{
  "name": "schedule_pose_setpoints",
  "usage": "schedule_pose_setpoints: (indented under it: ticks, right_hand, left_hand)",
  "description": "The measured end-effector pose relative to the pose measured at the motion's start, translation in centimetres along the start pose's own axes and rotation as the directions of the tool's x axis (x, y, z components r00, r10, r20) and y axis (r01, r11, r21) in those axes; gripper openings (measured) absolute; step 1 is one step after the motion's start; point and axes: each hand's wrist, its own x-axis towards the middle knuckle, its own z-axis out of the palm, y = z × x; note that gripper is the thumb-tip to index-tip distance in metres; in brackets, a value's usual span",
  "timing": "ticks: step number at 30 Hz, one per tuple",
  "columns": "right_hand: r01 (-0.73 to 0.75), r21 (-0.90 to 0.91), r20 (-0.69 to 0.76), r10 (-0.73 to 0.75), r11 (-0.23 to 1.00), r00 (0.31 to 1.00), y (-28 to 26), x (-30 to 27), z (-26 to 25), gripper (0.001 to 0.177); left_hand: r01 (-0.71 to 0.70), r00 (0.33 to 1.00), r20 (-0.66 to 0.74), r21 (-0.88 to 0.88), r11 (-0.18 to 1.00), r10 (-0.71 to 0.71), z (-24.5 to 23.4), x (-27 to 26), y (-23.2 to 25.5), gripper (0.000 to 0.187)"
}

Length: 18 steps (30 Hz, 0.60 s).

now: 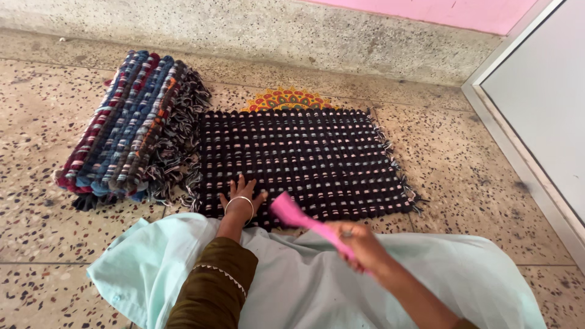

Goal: The person brushes a small woven rug using a pink brush by hand while sitting on the floor.

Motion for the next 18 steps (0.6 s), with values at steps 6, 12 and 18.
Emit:
schedule_pose_setpoints:
  ticks: [6, 12, 18]
  right_hand:
    - [0.053, 0.050, -0.097, -0.048, 0.997, 0.994, -1.1, 2.3, -0.2, 0.035]
    - [0.093, -0.080, 0.118, -0.083, 0.992, 0.990, 0.2, 2.4, 1.4, 0.033]
    - [0.199, 0.319, -0.293, -0.103, 0.926, 0.950, -1.1, 8.0, -2.3, 0.034]
  left_hand:
    - [0.007, 0.997, -0.071, -0.122, 0.992, -0.016, -0.3, -0.3, 0.4, 0.049]
    - [-0.053, 0.987, -0.160, -0.202, 0.978, 0.020, 0.2, 0.8, 0.3, 0.051]
    - [-0.064, 0.988, -0.154, -0.242, 0.968, 0.027, -0.1, 1.0, 0.1, 0.059]
